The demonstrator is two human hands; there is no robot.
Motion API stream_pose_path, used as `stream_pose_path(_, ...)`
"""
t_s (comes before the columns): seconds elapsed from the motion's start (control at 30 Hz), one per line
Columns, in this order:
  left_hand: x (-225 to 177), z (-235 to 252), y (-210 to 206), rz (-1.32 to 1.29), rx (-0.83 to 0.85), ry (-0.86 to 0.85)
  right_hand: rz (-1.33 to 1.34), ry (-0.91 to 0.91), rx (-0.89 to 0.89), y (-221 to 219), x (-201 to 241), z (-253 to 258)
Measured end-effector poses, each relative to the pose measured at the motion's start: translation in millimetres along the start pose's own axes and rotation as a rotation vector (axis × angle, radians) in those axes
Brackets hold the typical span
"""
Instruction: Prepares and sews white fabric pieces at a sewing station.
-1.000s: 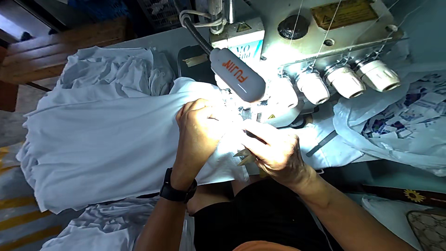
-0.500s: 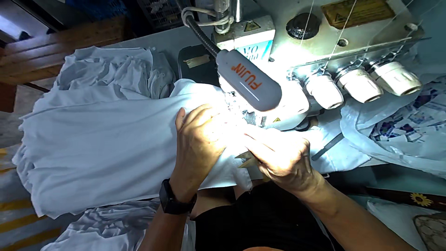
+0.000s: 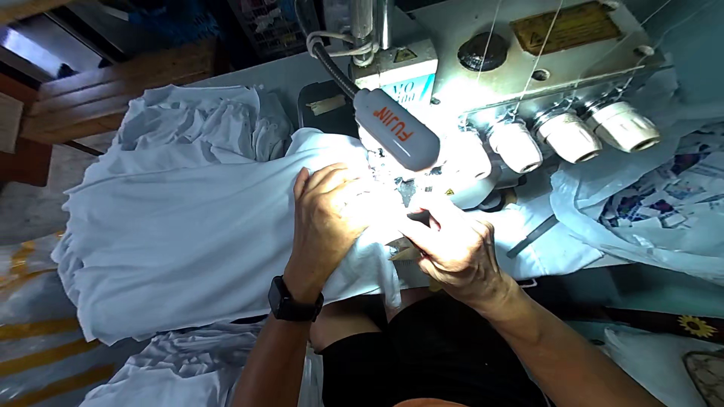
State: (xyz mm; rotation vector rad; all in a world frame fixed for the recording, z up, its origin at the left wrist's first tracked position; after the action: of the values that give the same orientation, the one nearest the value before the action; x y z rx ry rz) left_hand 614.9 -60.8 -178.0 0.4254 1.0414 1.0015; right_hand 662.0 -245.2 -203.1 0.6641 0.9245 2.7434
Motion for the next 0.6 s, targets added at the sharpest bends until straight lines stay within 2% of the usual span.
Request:
stream_pose_path(0.17, 4.5, 2.6, 1.2, -0.01, 0.02, 0.005, 0.031, -0.027, -0.032, -4.6, 0.2, 4.0)
stream_pose_path(0.3, 2.3, 13.5, 10.8, -0.018, 0.099, -0.003, 0.08, -0.132, -0.012, -12.5, 1.6, 8.4)
stream_pose_path(0.43, 18.8, 47.8, 0.7, 0.069, -0.042, -0.018, 0.089, -0.176, -0.066, -20.1, 11.8, 6.4)
stream_pose_path(0.6, 29.5, 60.4, 2.3, 0.029, -0.14, 0.211, 0.197, -0.156, -0.155, -10.9, 16.4, -2.3)
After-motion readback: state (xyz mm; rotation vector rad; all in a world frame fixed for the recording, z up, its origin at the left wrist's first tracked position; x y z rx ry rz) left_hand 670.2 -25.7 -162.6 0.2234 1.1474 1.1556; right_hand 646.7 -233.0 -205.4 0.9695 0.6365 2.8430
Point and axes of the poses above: each hand's wrist, its own z-axis towards the middle knuckle, its own y-axis out of the back of the hand, x = y × z, the point moved 2 cm from there along z, towards the middle knuckle, and after that the axes turned 2 degrees about -x, right-handed, at the moved point
